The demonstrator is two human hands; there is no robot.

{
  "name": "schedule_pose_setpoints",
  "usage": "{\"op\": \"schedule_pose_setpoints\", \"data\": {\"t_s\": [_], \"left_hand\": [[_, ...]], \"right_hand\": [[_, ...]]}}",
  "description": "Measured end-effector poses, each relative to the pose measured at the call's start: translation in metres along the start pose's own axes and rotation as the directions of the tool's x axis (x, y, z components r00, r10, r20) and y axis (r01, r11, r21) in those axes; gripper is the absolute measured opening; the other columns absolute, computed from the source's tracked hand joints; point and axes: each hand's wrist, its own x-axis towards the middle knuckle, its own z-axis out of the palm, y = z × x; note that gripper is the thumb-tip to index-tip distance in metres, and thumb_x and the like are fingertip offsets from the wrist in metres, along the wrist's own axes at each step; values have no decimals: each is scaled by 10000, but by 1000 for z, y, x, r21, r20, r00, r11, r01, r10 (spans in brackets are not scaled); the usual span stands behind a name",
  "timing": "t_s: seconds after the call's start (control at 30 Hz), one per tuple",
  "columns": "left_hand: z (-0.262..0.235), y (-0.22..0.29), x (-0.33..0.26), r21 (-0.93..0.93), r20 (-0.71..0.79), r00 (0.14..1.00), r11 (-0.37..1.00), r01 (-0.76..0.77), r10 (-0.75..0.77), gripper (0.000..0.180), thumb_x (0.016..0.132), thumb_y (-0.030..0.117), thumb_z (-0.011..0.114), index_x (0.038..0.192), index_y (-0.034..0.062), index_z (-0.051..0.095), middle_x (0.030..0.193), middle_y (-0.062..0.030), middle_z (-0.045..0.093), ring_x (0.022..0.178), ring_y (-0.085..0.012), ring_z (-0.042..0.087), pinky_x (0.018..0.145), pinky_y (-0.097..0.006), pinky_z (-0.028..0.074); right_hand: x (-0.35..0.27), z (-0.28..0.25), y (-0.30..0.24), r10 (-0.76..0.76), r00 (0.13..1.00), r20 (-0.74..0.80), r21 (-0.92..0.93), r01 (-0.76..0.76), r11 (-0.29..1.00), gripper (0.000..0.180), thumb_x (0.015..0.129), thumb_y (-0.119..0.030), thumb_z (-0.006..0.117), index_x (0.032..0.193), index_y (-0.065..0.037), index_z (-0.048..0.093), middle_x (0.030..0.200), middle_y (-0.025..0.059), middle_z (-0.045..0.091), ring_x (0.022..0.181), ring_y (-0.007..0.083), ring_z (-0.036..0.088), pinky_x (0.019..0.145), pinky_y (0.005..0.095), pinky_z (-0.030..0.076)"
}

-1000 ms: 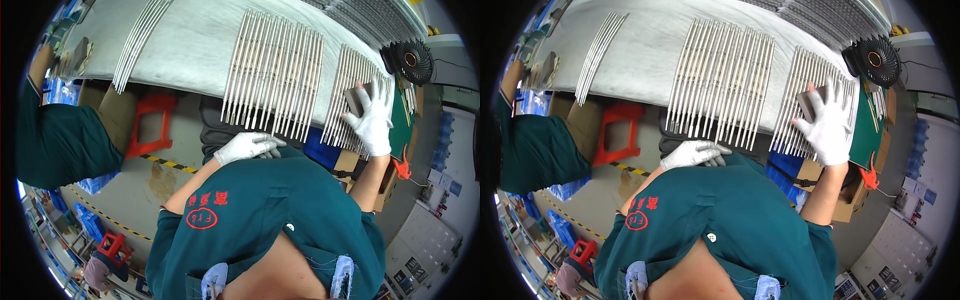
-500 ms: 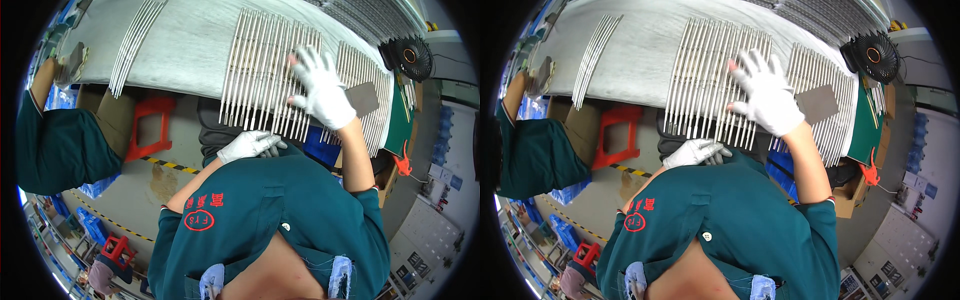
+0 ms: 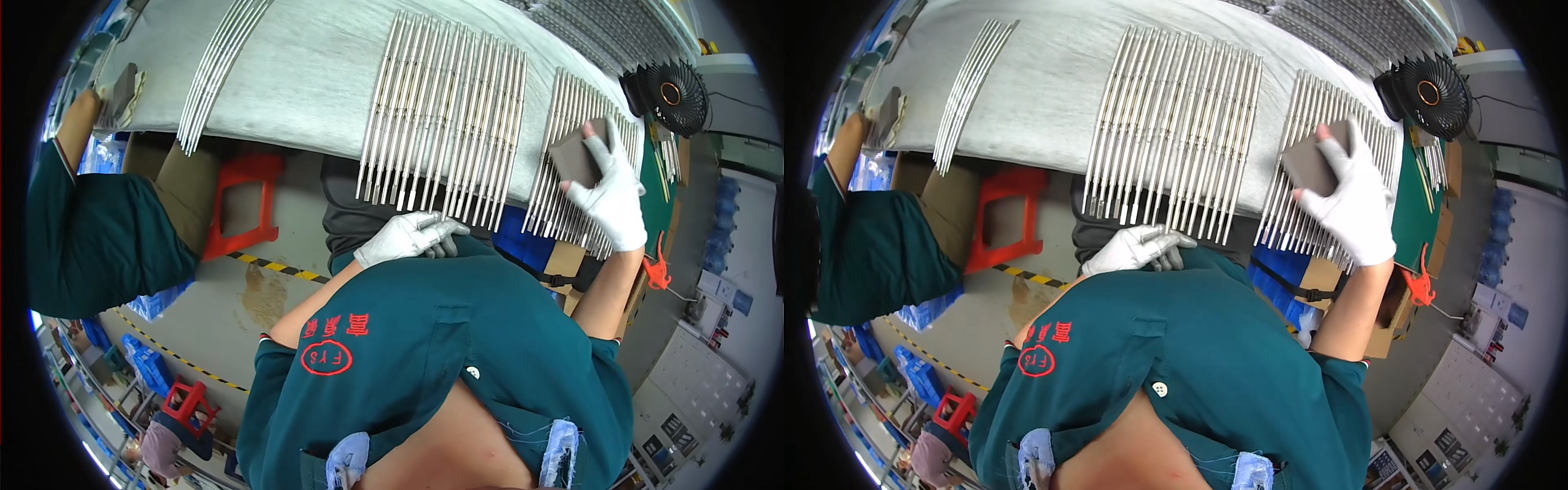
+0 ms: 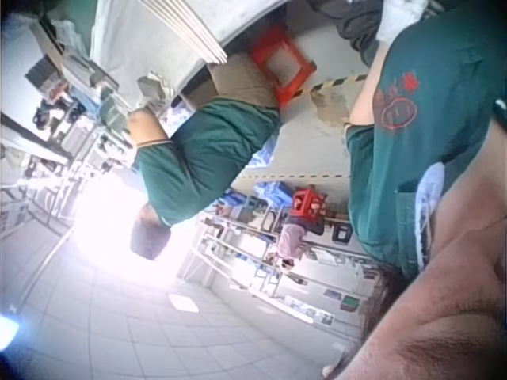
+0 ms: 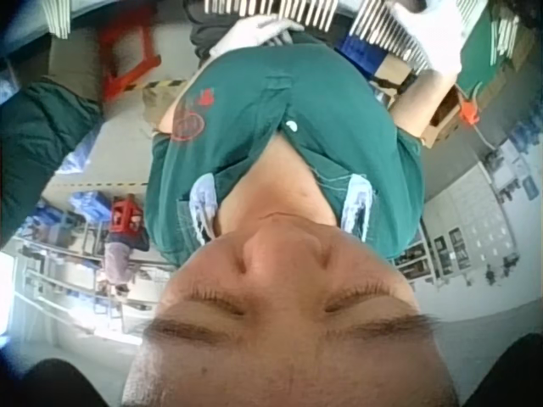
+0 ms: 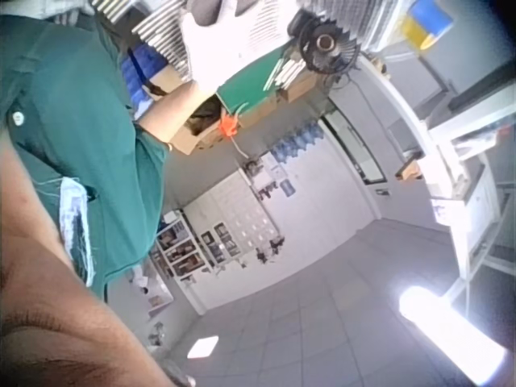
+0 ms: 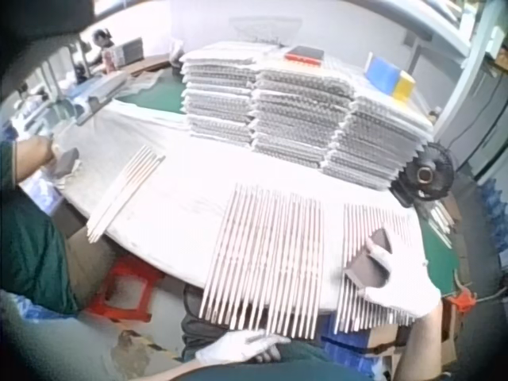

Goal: The person uses a sanding block to polish the surface of long, thin metal rods arranged on a table. They handle the rods one by one, rubbing the block along their length, and occasionally inspecting them before placing them back into the group.

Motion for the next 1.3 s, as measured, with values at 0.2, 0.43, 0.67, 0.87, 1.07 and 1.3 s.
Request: {"op": "schedule_pose_setpoints", "data": {"t_s": [0.2, 0.43, 0.67, 0.87, 1.07, 1.3], "left_hand": [[-5, 1, -2, 13, 62, 996, 998, -58, 57, 325, 1040, 309, 563, 1122, 32, 713, 749, -26, 664, 686, -85, 620, 656, -227, 508], [0, -8, -8, 130, -80, 986, 982, -138, 149, 308, 1025, 261, 574, 1098, -2, 716, 821, -64, 719, 698, -89, 659, 632, -238, 527], [6, 8, -11, 56, -57, 998, 998, -7, 10, 293, 1025, 243, 570, 1123, 12, 720, 804, -67, 717, 692, -86, 650, 652, -233, 521], [6, 0, -8, 73, -35, 999, 997, 12, -10, 303, 1032, 253, 563, 1213, 42, 685, 858, -31, 707, 738, -76, 638, 697, -232, 522], [0, -1, -5, -62, 84, 996, 998, -19, 24, 282, 1041, 234, 542, 1213, 59, 682, 783, 2, 656, 705, -52, 606, 671, -217, 504], [11, 2, -10, 106, -143, 989, 994, -15, 30, 273, 1010, 267, 574, 1024, 51, 739, 696, -16, 661, 633, -80, 618, 599, -254, 500]], "right_hand": [[14, 21, -82, -476, 845, 243, 44, 480, 876, 725, 682, -343, 811, 1363, -192, 614, 1556, 299, 301, 1390, 456, 387, 1149, 504, 325], [24, 37, -116, -627, 728, 278, 104, 626, 773, 750, 616, -287, 861, 1328, -205, 639, 1561, 293, 299, 1381, 473, 382, 1140, 521, 319], [15, 9, -83, -372, 891, 260, -16, 389, 921, 751, 666, -344, 838, 1376, -244, 615, 1573, 289, 279, 1399, 449, 372, 1146, 513, 327], [10, 18, -79, -312, 919, 240, -87, 340, 936, 784, 670, -358, 836, 1403, -232, 589, 1583, 282, 261, 1415, 444, 351, 1151, 509, 322], [8, 24, -82, -343, 896, 281, -41, 368, 929, 765, 682, -362, 828, 1397, -225, 595, 1578, 279, 267, 1406, 451, 359, 1153, 511, 318], [21, 26, -109, -571, 753, 326, 28, 596, 802, 685, 712, -350, 806, 1354, -192, 629, 1537, 308, 319, 1376, 461, 385, 1140, 507, 328]]}}
